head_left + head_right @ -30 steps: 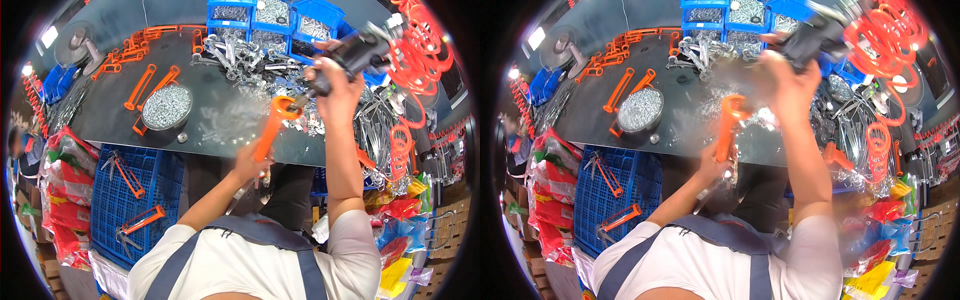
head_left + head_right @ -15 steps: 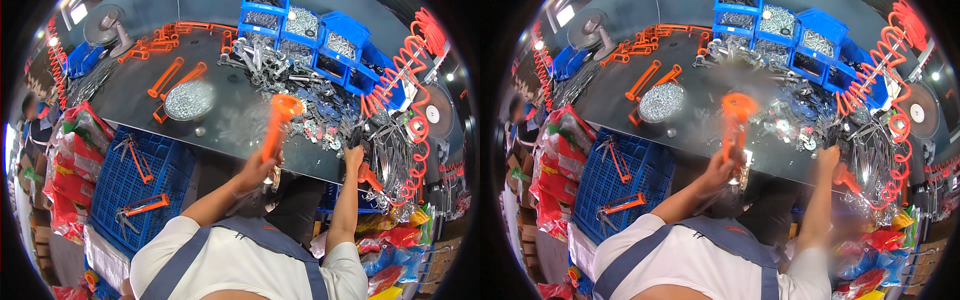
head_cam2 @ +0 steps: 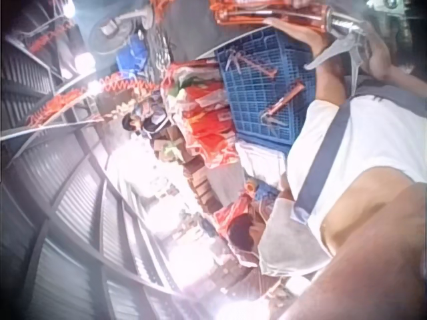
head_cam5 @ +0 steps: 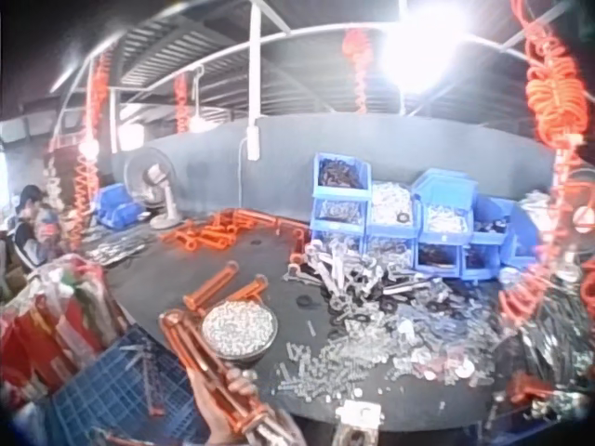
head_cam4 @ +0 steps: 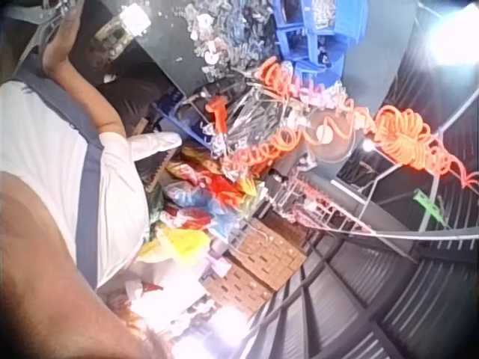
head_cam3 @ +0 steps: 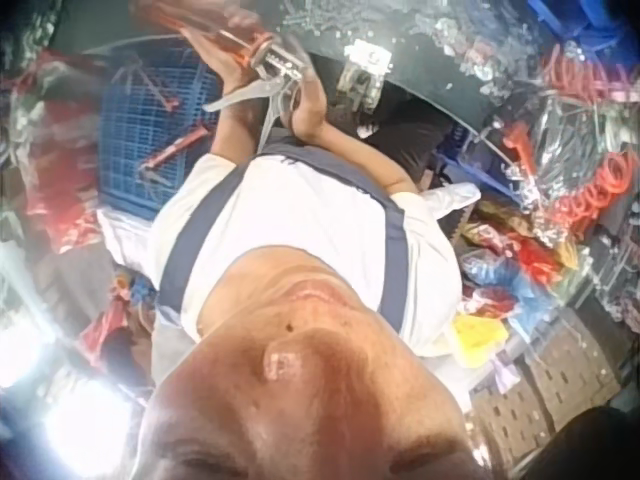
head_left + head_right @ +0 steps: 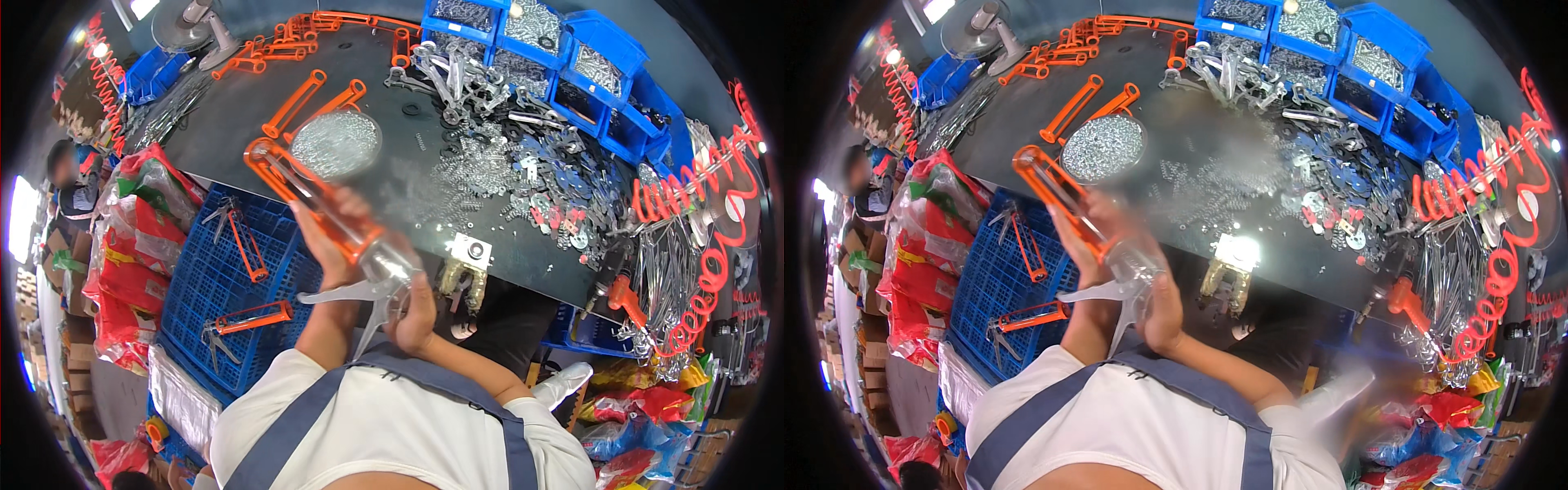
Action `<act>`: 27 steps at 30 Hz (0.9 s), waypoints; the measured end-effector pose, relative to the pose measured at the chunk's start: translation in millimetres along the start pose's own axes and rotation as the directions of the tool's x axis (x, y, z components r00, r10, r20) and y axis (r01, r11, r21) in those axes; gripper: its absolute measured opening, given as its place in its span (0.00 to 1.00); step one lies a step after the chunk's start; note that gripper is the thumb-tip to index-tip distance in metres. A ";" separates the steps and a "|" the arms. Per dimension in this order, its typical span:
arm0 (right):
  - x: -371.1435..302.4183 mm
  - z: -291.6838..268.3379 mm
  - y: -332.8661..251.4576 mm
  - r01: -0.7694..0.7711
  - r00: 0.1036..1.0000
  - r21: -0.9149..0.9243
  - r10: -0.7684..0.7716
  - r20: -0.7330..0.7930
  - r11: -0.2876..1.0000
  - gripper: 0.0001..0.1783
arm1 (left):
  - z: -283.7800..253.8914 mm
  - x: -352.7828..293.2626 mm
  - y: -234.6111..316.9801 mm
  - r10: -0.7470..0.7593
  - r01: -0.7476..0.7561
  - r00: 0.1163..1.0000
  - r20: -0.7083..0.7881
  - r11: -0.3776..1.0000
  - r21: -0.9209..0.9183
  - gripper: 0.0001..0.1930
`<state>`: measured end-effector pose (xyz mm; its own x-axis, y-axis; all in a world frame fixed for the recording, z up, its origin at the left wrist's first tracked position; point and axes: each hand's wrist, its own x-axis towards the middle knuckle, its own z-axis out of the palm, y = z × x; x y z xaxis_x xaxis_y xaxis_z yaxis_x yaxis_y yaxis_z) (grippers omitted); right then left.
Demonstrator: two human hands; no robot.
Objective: Assembling small metal and plastic hardware components using an electric screwdriver at a manufacturing workstation.
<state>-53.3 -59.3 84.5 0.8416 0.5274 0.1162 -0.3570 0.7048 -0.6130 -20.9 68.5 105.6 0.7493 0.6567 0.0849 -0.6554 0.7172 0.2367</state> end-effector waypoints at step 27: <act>311.3 -128.5 -189.1 0.138 0.541 -0.851 -0.681 0.494 -0.507 0.08 | -119.6 -29.3 223.1 -0.229 -0.159 0.974 -0.001 -0.680 0.716 0.21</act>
<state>328.3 -89.4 136.2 0.4985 0.0397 0.8660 0.6422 -0.6879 -0.3381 -200.5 237.2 40.1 0.8792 0.4756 0.0280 0.3939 -0.7587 0.5188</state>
